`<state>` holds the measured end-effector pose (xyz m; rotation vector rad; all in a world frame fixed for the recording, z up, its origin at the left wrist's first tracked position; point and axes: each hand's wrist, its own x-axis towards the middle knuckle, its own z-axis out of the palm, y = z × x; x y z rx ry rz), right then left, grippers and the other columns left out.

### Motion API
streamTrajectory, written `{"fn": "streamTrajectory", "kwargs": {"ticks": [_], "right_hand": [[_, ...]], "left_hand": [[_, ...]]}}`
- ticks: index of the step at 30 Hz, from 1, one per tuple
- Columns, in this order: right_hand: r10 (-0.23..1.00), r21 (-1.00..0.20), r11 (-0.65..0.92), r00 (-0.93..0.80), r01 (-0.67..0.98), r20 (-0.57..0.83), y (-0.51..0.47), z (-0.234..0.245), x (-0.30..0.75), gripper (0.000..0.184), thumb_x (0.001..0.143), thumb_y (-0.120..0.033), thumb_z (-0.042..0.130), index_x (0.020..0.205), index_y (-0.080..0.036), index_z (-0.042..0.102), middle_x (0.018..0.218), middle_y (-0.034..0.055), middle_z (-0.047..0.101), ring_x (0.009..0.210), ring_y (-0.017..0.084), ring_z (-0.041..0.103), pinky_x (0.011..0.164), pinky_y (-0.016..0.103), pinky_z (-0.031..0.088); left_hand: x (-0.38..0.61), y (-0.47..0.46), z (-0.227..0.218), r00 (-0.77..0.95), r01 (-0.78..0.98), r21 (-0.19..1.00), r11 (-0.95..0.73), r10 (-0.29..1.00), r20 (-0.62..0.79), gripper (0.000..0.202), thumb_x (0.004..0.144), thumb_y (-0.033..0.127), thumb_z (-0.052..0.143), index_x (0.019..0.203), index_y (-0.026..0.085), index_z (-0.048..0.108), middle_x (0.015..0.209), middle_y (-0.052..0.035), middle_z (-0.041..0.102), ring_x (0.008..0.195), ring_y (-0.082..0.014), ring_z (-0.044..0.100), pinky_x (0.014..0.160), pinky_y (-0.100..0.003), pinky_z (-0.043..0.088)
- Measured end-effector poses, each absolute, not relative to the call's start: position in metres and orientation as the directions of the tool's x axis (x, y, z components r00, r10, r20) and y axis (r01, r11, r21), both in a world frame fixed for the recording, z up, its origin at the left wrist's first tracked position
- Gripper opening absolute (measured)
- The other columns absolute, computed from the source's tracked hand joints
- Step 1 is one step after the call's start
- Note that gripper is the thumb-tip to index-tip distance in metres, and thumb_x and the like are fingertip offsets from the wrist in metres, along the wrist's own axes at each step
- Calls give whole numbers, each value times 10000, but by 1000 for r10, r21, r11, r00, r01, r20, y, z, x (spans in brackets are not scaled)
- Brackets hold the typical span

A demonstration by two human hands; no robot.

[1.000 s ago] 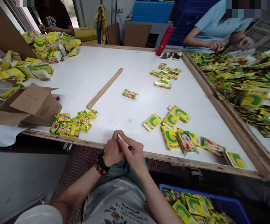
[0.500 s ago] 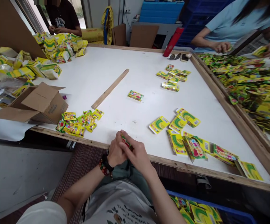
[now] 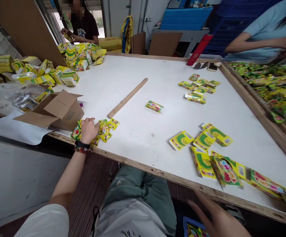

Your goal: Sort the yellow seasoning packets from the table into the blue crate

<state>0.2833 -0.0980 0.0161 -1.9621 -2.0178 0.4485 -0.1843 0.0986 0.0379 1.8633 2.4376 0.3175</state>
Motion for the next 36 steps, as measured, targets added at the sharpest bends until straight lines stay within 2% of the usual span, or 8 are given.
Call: {"fn": "streamTrajectory", "kwargs": {"ticks": [4,6,9,13,17,22,30,36], "right_hand": [[952,-667,238,-305,706,17,5,29,127,439,921,-292,474,1326,-146,563,1395,152,539,1325,269,467,1086,424,398],[948,-734,172,-314,658,-60,63,32,55,582,872,-224,580,1419,-87,433,1538,192,313,1454,295,200,1164,451,235],[958,-780,129,-280,613,-61,126,30,-8,620,821,-182,660,1382,-35,440,1567,261,163,1461,386,39,1143,581,94],[962,-863,122,-274,489,-20,153,18,-22,261,772,-120,677,1030,-95,651,1378,221,524,1396,361,288,1103,555,175],[974,-957,63,-229,284,-4,140,16,-3,106,813,-241,617,878,-164,649,870,79,729,934,244,645,863,392,448],[997,-1000,13,-70,8,13,112,23,21,295,759,-466,608,802,-177,649,800,46,700,763,196,633,667,291,483],[974,-983,6,223,-185,-36,87,25,53,293,742,-474,628,688,-197,547,613,-33,540,547,122,478,535,251,421],[986,-949,-112,87,-296,-143,75,30,97,416,651,-477,748,910,-167,647,673,-8,650,594,159,588,569,285,490]], "left_hand": [[-196,133,31,-265,945,188,268,963,-37,245,773,342,597,832,120,678,1041,-209,631,1121,-402,491,937,-498,404],[-190,136,32,-240,946,221,238,971,-21,164,758,292,593,806,149,659,1012,-179,646,1097,-371,510,914,-461,422],[-186,130,40,-215,935,302,186,975,64,164,794,217,512,918,182,613,969,-115,659,1019,-293,559,876,-398,436],[-192,119,57,-235,874,469,127,956,178,234,809,166,460,1022,186,553,860,-49,662,825,-209,611,769,-317,454],[-187,112,59,-236,746,662,69,957,166,196,817,256,516,974,175,603,818,-33,688,694,-162,621,642,-256,466],[-140,107,44,-103,508,861,30,994,25,366,770,454,632,909,120,687,691,-55,706,573,-168,632,518,-258,497],[-76,97,52,152,39,990,137,978,-141,576,669,576,742,1002,108,690,786,-72,732,679,-179,681,633,-297,571],[-47,104,47,209,167,985,31,976,-66,440,706,527,732,867,119,691,740,-59,722,617,-153,655,562,-247,530]]}}
